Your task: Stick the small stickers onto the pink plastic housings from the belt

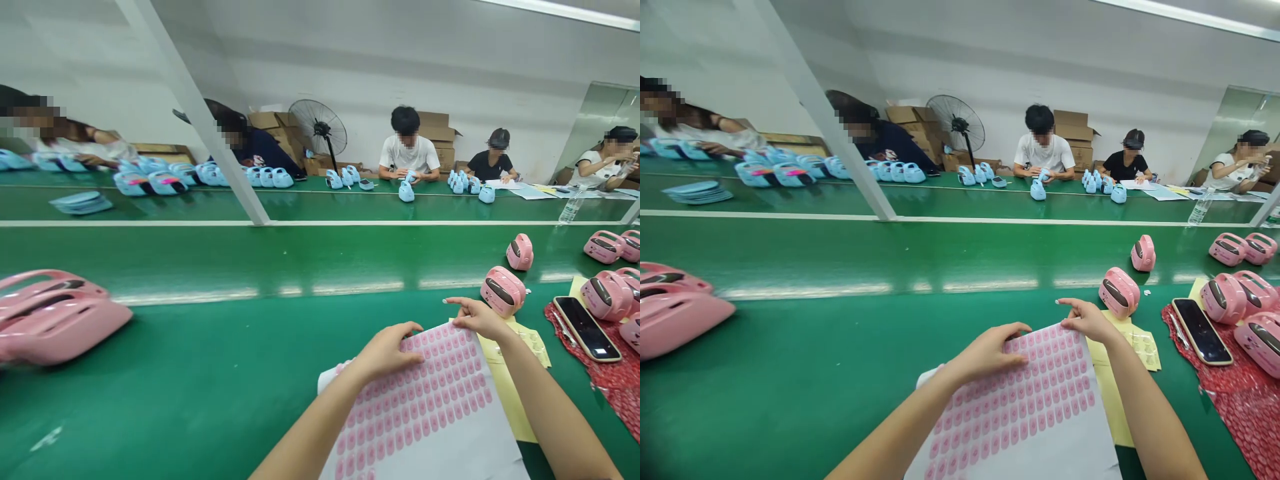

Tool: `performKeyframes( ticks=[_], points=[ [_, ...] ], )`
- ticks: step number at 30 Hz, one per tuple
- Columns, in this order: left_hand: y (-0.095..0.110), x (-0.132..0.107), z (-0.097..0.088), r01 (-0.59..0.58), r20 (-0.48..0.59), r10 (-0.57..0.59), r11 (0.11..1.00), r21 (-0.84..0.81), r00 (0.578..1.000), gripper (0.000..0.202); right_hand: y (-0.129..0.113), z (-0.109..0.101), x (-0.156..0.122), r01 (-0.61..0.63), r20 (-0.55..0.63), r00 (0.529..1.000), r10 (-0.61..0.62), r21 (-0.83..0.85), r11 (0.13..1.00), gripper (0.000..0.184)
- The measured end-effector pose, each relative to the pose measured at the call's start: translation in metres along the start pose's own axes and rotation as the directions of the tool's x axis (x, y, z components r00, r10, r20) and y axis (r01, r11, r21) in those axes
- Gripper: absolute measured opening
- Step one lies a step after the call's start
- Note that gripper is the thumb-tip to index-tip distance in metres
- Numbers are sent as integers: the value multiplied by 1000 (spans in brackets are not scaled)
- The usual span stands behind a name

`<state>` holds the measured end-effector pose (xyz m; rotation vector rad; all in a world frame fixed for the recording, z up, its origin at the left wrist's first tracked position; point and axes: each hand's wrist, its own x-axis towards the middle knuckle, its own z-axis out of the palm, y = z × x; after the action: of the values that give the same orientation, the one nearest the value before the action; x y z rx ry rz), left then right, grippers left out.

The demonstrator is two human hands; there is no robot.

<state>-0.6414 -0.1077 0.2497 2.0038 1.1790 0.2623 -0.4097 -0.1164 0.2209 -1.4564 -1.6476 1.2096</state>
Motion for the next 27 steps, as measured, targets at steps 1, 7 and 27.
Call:
performKeyframes(
  ticks=[1,7,27],
  points=[
    [3,4,6,-3,-20,3,1000,-9,1000,44,1,1,1,5,-37,999,-5,1,1000,48],
    [1,23,18,-14,-60,6,993,-121,998,23,0,-5,-6,74,42,996,-73,-15,997,71],
    [25,50,19,-49,-3,49,998,-36,999,18,-2,8,-1,113,-76,991,-112,15,993,63]
  ],
)
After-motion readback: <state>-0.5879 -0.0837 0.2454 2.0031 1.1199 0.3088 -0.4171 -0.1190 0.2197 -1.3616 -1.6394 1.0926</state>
